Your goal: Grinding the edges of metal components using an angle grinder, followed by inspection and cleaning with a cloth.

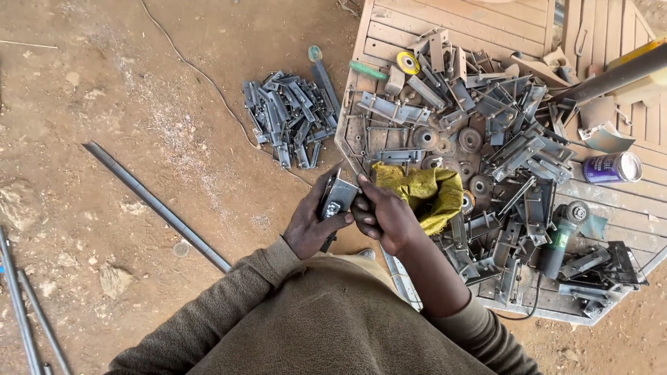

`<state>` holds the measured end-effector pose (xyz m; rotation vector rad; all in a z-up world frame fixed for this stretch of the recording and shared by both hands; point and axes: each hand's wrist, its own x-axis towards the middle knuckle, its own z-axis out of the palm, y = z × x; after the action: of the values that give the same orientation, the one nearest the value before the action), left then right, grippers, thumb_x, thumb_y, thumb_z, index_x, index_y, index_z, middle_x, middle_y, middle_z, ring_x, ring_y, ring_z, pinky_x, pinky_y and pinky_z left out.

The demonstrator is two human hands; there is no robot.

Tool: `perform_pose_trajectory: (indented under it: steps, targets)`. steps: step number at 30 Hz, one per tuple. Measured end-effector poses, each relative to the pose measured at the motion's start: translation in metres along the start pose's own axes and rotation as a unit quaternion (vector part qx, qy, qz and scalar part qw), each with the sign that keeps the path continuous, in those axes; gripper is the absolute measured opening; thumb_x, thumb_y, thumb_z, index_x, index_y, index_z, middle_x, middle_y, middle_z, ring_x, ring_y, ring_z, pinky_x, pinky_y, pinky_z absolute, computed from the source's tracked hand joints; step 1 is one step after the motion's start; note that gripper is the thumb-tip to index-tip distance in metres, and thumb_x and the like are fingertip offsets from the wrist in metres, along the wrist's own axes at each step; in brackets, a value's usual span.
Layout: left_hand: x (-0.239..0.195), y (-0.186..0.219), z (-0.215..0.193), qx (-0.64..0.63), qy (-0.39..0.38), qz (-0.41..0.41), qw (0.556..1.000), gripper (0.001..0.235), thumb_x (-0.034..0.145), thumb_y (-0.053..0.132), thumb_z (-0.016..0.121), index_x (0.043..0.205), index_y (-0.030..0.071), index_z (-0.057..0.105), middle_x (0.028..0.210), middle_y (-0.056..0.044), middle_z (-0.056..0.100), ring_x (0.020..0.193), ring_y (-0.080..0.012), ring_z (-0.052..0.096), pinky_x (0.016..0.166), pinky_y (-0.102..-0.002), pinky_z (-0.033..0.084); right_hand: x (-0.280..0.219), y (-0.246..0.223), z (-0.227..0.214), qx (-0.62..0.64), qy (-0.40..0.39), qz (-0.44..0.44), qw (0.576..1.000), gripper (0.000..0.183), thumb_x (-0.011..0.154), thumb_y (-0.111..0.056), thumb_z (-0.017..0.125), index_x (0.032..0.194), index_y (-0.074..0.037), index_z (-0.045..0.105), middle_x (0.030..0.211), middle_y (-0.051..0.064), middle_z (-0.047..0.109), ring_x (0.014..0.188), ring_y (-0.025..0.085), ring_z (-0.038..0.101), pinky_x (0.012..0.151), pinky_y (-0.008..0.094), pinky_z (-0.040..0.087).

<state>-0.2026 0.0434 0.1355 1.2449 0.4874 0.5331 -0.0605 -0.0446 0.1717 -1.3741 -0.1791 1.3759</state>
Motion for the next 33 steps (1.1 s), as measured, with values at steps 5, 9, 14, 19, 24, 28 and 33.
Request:
perform_pose_trajectory:
  steps: [5, 9, 14, 19, 24, 28, 33]
  targets:
    - [0.002, 0.0, -0.013, 0.006, 0.01, -0.003, 1.0, 0.088, 0.079, 0.02, 0.082, 0.157, 0.015, 0.041, 0.102, -0.015, 0.071, 0.094, -0.0236, 0.065, 0.085, -0.04, 0.052, 0.019, 0.014, -0.001, -0.15, -0.011, -0.148, 0.978, 0.044, 0.108, -0.031, 0.048, 0.083, 0.001, 0.064, 0.061, 0.014, 0.056, 0.048, 0.022, 0.059, 0.043, 0.029, 0.035]
    - [-0.001, 0.009, -0.012, 0.002, 0.006, -0.003, 1.0, 0.085, 0.079, 0.014, 0.078, 0.156, 0.013, 0.042, 0.102, -0.014, 0.073, 0.096, -0.0237, 0.069, 0.09, -0.039, 0.053, 0.023, 0.015, 0.007, -0.044, 0.063, -0.032, 0.997, 0.033, 0.107, -0.025, 0.051, 0.081, -0.005, 0.052, 0.067, 0.003, 0.038, 0.049, 0.013, 0.043, 0.033, 0.026, 0.031]
    - [0.01, 0.014, -0.014, 0.043, 0.006, 0.014, 0.999, 0.083, 0.079, 0.016, 0.081, 0.154, 0.013, 0.045, 0.1, -0.02, 0.073, 0.091, -0.0301, 0.069, 0.086, -0.046, 0.053, 0.036, -0.01, 0.011, 0.1, -0.002, 0.132, 0.986, 0.053, 0.107, -0.042, 0.049, 0.064, -0.015, 0.036, 0.05, -0.006, 0.021, 0.03, 0.008, 0.027, 0.033, 0.019, 0.021]
    - [0.024, 0.008, -0.01, 0.026, 0.055, -0.007, 0.998, 0.081, 0.086, 0.02, 0.071, 0.158, 0.007, 0.036, 0.093, -0.015, 0.067, 0.087, -0.0265, 0.062, 0.084, -0.045, 0.051, 0.142, 0.041, -0.073, -0.14, 0.103, -0.085, 0.981, 0.034, 0.107, -0.025, 0.054, 0.079, -0.006, 0.057, 0.064, 0.008, 0.053, 0.053, 0.019, 0.059, 0.046, 0.028, 0.037]
    - [0.041, -0.049, -0.011, -0.119, 0.171, -0.106, 0.972, 0.069, 0.085, 0.024, 0.074, 0.146, 0.008, 0.045, 0.101, -0.014, 0.054, 0.088, -0.022, 0.047, 0.076, -0.042, 0.046, 0.243, 0.058, -0.133, -0.676, 0.134, -0.081, 0.72, 0.025, 0.092, -0.035, 0.068, 0.113, -0.021, 0.068, 0.109, 0.009, 0.065, 0.096, 0.037, 0.071, 0.078, 0.052, 0.057]
    - [0.051, -0.038, -0.003, -0.135, 0.224, -0.141, 0.955, 0.065, 0.087, 0.022, 0.07, 0.146, 0.009, 0.044, 0.099, -0.01, 0.048, 0.087, -0.019, 0.044, 0.075, -0.036, 0.042, 0.29, 0.063, -0.138, -0.795, 0.062, -0.09, 0.597, 0.019, 0.1, -0.02, 0.064, 0.117, -0.012, 0.066, 0.111, 0.01, 0.054, 0.088, 0.028, 0.071, 0.07, 0.042, 0.06]
    - [0.057, -0.047, -0.004, -0.166, 0.267, -0.169, 0.934, 0.067, 0.086, 0.024, 0.07, 0.144, 0.006, 0.043, 0.094, -0.009, 0.045, 0.084, -0.0187, 0.046, 0.074, -0.038, 0.055, 0.334, 0.075, -0.159, -0.904, -0.031, -0.116, 0.41, 0.011, 0.095, -0.017, 0.062, 0.09, -0.011, 0.07, 0.096, 0.011, 0.063, 0.075, 0.023, 0.071, 0.07, 0.04, 0.057]
